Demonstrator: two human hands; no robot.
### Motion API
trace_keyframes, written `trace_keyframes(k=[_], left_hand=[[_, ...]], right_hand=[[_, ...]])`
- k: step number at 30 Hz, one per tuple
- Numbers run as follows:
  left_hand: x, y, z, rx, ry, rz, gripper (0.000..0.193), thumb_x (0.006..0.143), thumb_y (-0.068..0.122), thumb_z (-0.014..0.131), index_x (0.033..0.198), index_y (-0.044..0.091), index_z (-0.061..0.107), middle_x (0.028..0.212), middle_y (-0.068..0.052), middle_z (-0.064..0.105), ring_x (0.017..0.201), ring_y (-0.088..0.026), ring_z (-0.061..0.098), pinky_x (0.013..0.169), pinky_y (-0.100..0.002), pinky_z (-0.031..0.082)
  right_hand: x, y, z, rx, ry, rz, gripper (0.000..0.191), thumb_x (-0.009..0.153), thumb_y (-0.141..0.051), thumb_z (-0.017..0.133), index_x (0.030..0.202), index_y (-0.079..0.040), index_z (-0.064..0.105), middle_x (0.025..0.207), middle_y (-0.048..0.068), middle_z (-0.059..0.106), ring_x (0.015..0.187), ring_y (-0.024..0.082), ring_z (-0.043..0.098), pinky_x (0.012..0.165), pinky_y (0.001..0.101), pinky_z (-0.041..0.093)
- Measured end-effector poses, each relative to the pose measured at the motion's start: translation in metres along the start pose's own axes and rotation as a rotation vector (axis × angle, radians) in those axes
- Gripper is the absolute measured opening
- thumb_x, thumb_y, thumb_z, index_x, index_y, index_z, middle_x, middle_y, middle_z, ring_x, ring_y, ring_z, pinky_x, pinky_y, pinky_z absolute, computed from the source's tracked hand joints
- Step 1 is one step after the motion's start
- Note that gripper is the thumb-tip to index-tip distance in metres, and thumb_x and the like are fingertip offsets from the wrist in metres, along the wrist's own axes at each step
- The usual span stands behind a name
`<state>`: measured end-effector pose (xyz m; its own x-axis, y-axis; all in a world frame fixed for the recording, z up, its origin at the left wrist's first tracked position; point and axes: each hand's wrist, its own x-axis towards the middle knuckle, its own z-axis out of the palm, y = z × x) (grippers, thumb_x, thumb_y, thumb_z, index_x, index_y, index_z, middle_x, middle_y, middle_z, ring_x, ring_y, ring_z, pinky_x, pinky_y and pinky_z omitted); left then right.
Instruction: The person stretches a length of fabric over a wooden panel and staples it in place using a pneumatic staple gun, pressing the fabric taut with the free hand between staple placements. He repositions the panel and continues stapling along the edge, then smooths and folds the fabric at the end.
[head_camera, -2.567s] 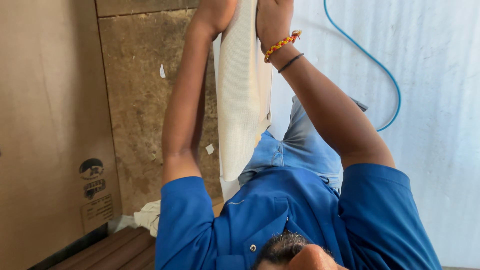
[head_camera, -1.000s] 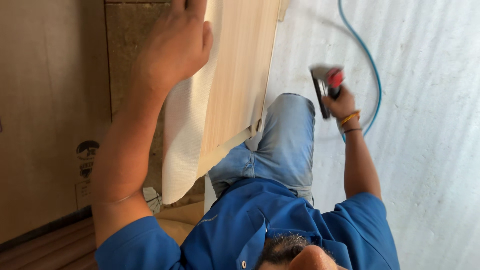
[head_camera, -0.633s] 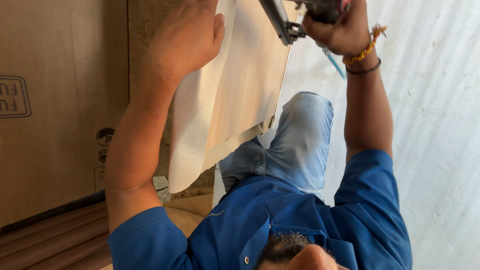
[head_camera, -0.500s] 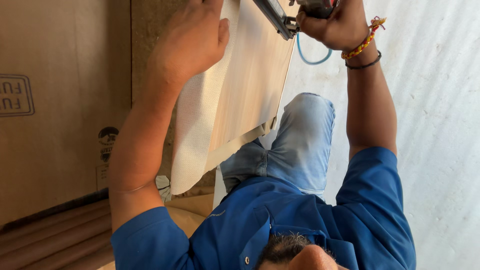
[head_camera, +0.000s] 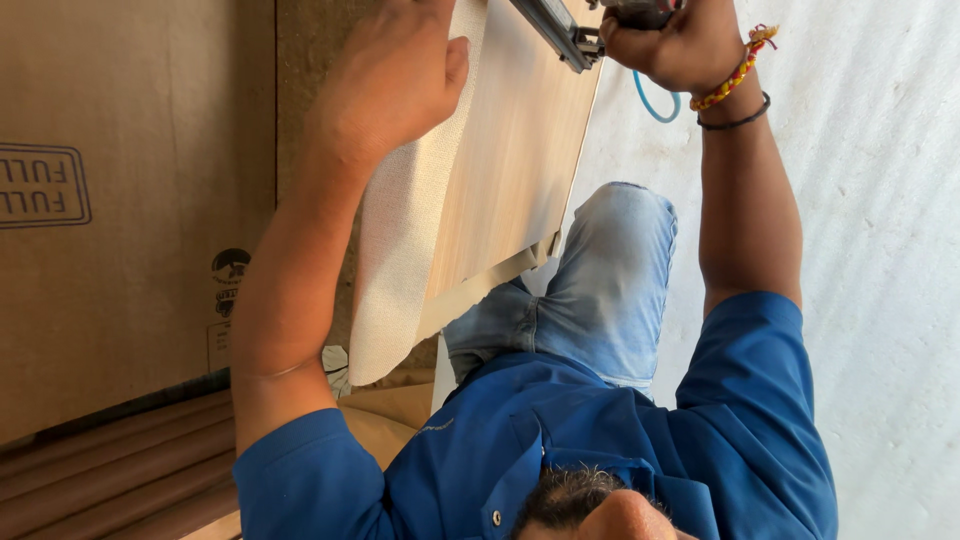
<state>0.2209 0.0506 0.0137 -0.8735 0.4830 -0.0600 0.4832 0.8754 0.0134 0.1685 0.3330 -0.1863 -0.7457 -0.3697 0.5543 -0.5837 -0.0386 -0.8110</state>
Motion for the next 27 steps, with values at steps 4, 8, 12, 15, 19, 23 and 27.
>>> trace_keyframes(k=[4,8,12,15,19,23,27], left_hand=[[0.002,-0.003,0.001,-0.001,0.028,-0.006,0.047,0.099,0.018,0.067,0.134,-0.010,0.052,0.121,-0.032,0.064,0.112,-0.046,0.061,0.096,-0.051,0.048],[0.003,-0.006,0.000,-0.027,-0.025,-0.059,0.046,0.100,0.018,0.066,0.135,-0.009,0.052,0.125,-0.032,0.063,0.114,-0.046,0.060,0.097,-0.051,0.047],[0.003,-0.005,0.000,-0.030,-0.040,-0.097,0.045,0.100,0.018,0.065,0.135,-0.007,0.053,0.125,-0.029,0.064,0.116,-0.045,0.061,0.099,-0.051,0.047],[0.003,-0.006,0.002,-0.036,-0.020,-0.078,0.044,0.101,0.019,0.066,0.135,-0.006,0.054,0.125,-0.029,0.064,0.117,-0.044,0.060,0.099,-0.051,0.047],[0.003,-0.009,0.006,-0.006,-0.007,-0.068,0.046,0.100,0.020,0.067,0.135,-0.006,0.053,0.127,-0.029,0.063,0.119,-0.045,0.059,0.100,-0.052,0.046],[0.003,-0.014,0.011,-0.035,-0.032,-0.071,0.047,0.101,0.020,0.067,0.137,-0.007,0.052,0.132,-0.030,0.061,0.121,-0.045,0.058,0.102,-0.051,0.045],[0.003,-0.016,0.015,-0.085,0.010,-0.059,0.054,0.097,0.019,0.067,0.140,-0.009,0.049,0.131,-0.031,0.060,0.119,-0.046,0.056,0.098,-0.053,0.045]], right_hand=[[-0.009,-0.011,-0.001,0.040,0.051,0.006,0.014,0.104,0.007,0.077,0.104,0.002,0.063,0.089,0.005,0.065,0.081,0.010,0.065,0.072,0.0279,0.054],[-0.015,-0.035,0.012,0.195,0.105,-0.004,0.026,0.093,0.008,0.072,0.116,0.007,0.059,0.108,0.007,0.066,0.099,0.013,0.067,0.086,0.0315,0.057],[-0.010,-0.050,0.025,0.135,0.040,0.033,0.021,0.096,0.003,0.075,0.114,0.004,0.062,0.092,0.004,0.066,0.081,0.010,0.063,0.073,0.0261,0.055],[-0.009,-0.050,0.027,0.075,0.022,0.018,0.020,0.093,0.003,0.075,0.109,0.003,0.063,0.089,0.005,0.066,0.078,0.010,0.063,0.073,0.0270,0.055],[-0.011,-0.037,0.029,0.095,0.043,0.017,0.022,0.092,0.005,0.075,0.111,0.003,0.063,0.092,0.006,0.067,0.083,0.012,0.064,0.074,0.0282,0.054],[-0.028,-0.007,0.023,0.100,0.211,0.138,0.029,0.094,0.006,0.071,0.121,0.003,0.059,0.100,0.012,0.069,0.086,0.020,0.069,0.077,0.0319,0.058],[-0.107,0.023,-0.002,-0.629,0.130,0.311,0.038,0.091,-0.010,0.074,0.120,0.001,0.051,0.090,0.018,0.069,0.080,0.039,0.067,0.069,0.0454,0.054]])
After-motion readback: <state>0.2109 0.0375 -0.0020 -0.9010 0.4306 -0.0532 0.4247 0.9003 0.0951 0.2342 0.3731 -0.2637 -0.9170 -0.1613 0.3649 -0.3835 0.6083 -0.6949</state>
